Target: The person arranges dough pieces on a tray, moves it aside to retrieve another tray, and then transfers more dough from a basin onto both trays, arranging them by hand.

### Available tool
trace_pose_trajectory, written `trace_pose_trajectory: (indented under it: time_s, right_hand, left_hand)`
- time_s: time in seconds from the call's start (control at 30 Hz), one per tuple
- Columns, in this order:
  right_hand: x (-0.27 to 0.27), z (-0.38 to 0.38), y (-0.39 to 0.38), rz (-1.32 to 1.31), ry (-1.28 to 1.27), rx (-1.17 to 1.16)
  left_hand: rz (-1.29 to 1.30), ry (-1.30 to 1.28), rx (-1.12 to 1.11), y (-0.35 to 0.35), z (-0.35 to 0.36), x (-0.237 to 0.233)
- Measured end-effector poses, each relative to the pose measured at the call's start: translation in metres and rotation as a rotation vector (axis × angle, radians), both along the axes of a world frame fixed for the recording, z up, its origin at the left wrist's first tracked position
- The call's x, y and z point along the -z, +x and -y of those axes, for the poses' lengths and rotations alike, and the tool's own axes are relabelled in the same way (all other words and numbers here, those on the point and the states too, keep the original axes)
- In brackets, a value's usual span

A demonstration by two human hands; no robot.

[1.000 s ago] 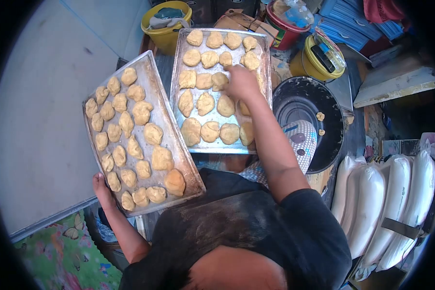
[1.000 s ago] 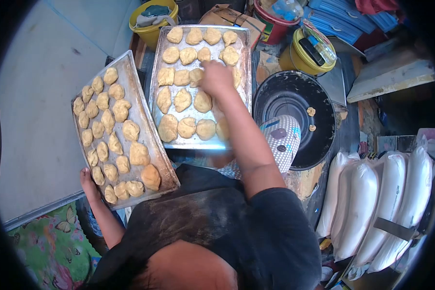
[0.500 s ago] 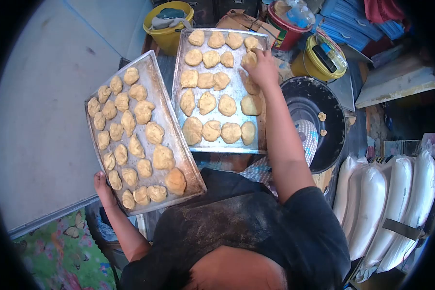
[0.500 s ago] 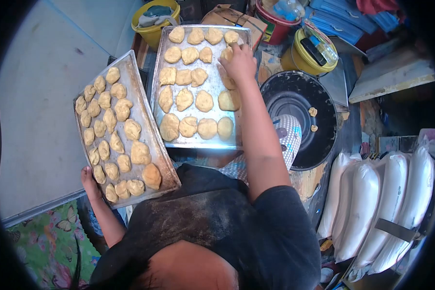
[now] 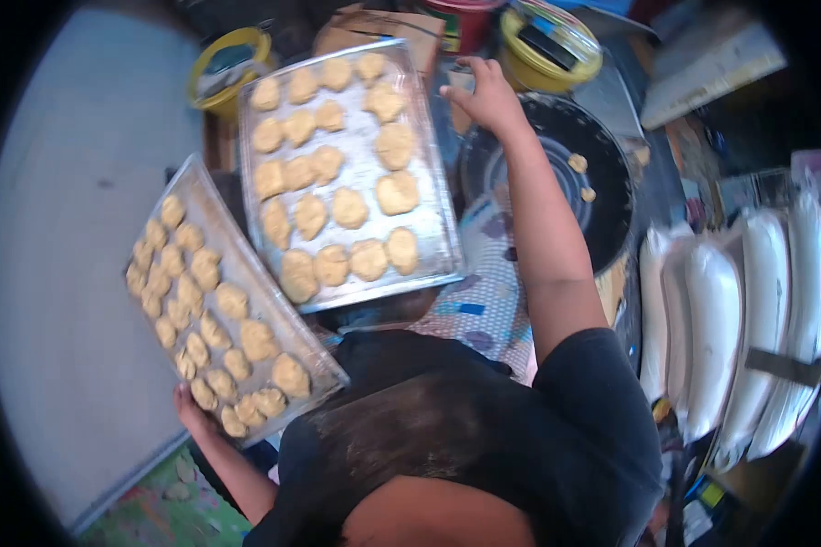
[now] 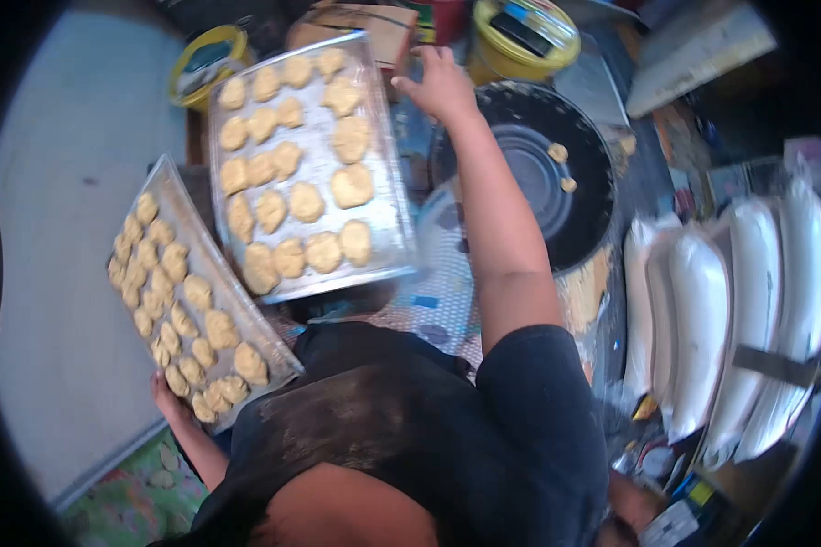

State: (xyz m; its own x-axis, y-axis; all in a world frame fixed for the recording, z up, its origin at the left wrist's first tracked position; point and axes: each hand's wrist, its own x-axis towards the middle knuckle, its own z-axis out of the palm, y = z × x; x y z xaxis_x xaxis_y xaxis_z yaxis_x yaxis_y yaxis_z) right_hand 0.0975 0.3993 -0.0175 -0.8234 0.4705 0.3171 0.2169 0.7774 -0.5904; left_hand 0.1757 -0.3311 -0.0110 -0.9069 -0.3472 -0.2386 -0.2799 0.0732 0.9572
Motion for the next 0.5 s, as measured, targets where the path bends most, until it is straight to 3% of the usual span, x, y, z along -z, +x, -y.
trace_pose_trajectory:
  time_s: [0.07, 0.13, 0.2, 0.23, 0.27, 0.3, 0.37, 0.5]
  right_hand:
    - [0.027, -0.062, 0.031, -0.037, -0.022, 0.091]
    - [0.066, -0.116, 0.074, 0.000, -0.350, 0.202]
    - [0.204, -0.191, 0.121, -0.054, -0.357, 0.435]
    - [0.218, -0.199, 0.156, 0.201, -0.447, 0.470]
    - [0.303, -0.218, 0.185, 0.098, -0.568, 0.582]
    - [0.336, -0.223, 0.213, 0.296, -0.734, 0.664]
    - [0.374, -0.217, 0.248, 0.500, -0.925, 0.766]
    - [0.378, -0.204, 0.256, 0.412, -0.858, 0.986]
  left_hand:
    - [0.055, 0.009, 0.045, 0.000, -0.011, -0.014]
    - [0.093, 0.016, 0.082, -0.005, 0.006, -0.009]
    - [0.165, 0.063, 0.062, -0.005, 0.012, -0.013]
    - [0.212, 0.113, 0.038, -0.007, 0.009, -0.017]
    - [0.267, 0.157, 0.012, -0.008, 0.005, -0.023]
    - [0.310, 0.185, 0.024, -0.009, 0.008, -0.027]
    - [0.339, 0.147, 0.023, -0.013, 0.023, -0.028]
    - [0.424, 0.104, -0.078, -0.020, 0.004, -0.039]
